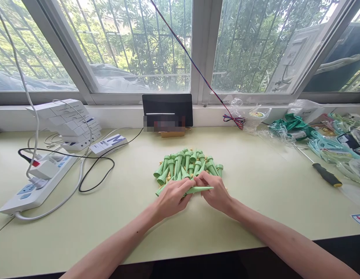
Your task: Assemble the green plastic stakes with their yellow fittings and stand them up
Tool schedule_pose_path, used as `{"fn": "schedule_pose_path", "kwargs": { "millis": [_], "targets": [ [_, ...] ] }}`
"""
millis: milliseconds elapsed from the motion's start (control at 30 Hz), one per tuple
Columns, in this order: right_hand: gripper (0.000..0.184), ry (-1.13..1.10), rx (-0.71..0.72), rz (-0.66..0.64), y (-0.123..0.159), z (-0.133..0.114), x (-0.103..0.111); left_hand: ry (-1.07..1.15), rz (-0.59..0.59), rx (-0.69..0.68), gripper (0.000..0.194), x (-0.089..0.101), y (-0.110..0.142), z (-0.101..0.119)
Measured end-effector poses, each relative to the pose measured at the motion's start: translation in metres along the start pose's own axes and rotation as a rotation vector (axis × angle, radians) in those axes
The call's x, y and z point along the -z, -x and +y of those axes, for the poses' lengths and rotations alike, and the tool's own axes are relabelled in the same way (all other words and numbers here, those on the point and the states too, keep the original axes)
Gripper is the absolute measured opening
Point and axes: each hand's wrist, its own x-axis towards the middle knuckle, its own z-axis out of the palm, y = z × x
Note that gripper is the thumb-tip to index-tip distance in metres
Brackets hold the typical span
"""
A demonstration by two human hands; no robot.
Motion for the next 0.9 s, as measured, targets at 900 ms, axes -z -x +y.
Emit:
{"fn": "schedule_pose_path", "kwargs": {
  "millis": [900],
  "targets": [
    [0.029,-0.075,0.183,-0.065,0.0016,-0.0029,-0.0016,0.138,0.149,0.193,0.019,0.0035,-0.0044,0.0042]
  ]
}}
